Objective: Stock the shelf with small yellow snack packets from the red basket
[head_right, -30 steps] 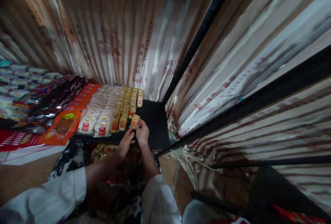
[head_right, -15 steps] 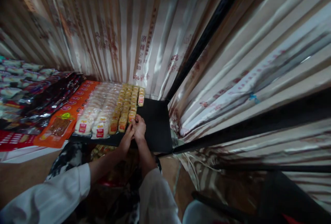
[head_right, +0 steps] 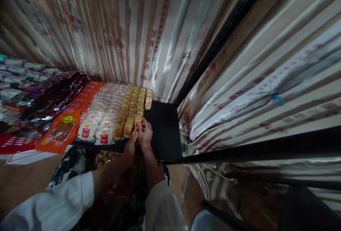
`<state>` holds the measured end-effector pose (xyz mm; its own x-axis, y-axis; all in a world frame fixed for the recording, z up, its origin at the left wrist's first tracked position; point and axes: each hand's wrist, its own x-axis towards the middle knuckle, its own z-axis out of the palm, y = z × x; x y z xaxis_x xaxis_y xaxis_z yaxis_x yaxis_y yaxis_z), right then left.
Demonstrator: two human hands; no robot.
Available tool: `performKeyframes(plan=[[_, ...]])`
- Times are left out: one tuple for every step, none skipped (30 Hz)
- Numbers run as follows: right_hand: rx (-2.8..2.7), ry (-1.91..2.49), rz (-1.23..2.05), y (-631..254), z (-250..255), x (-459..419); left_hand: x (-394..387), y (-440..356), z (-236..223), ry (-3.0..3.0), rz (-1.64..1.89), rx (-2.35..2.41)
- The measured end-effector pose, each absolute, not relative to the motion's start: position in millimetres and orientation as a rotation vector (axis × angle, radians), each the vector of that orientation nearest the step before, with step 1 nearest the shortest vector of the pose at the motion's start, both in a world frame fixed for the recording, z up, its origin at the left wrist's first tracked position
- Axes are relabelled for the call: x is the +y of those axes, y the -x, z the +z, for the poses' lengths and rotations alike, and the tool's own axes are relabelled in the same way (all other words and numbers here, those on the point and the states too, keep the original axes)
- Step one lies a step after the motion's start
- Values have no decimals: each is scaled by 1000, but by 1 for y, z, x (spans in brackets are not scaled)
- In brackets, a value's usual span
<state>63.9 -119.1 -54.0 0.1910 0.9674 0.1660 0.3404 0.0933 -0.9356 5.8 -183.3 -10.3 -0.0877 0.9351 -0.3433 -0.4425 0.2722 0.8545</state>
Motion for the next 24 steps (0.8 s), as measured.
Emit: performKeyframes(plan=[[-1340,1454,745,-64,-53,-119,-182,-6,-10,-542,1266,1109],[-1340,1466,718,-64,-52,-120,-182,-6,-10,-508,1269,1092],[-1336,1474,695,-64,-51,-119,-182,-6,-9,-481,1267,1076],[-1336,1475,681,-64,-50,-119,-181,-6,-8,-462,1268,1061],[-1341,1468,678,-64,-50,-119,-181,-7,-8,-451,1271,1048],[-1353,1458,683,-64,-51,-118,-182,-7,-7,-446,1277,1042],[-1367,1447,695,-64,-51,-117,-182,-7,-7,-445,1283,1046],[-1379,1439,708,-64,-52,-116,-182,-7,-7,-446,1285,1055],[-1387,1434,721,-64,-54,-115,-182,-7,-8,-447,1283,1068],[-1389,1430,732,-65,-55,-114,-182,-6,-9,-445,1276,1082],[-1386,1427,742,-65,-57,-114,-181,-6,-10,-440,1267,1095],[-1377,1421,753,-66,-58,-114,-181,-6,-11,-434,1259,1104],[-1363,1413,763,-66,-60,-114,-180,-6,-12,-428,1254,1113],[-1344,1409,771,-67,-62,-115,-180,-6,-13,-420,1247,1125],[-1319,1411,774,-67,-63,-117,-180,-6,-14,-415,1240,1138],[-1290,1417,772,-68,-64,-119,-181,-5,-15,-414,1233,1150],[-1259,1426,767,-67,-64,-122,-183,-4,-16,-420,1230,1160],[-1226,1438,760,-67,-64,-126,-186,-3,-16,-433,1231,1170],[-1189,1449,754,-67,-62,-131,-190,-2,-17,-453,1235,1179],[-1152,1457,756,-66,-60,-137,-195,-1,-17,-480,1239,1189],[-1117,1463,767,-65,-57,-143,-202,1,-17,-517,1240,1204],[-1089,1465,788,-64,-53,-151,-209,4,-17,-562,1233,1224],[-1070,1463,812,-63,-49,-161,-218,7,-18,-616,1218,1251],[-1059,1457,831,-62,-45,-171,-227,11,-18,-679,1193,1284]])
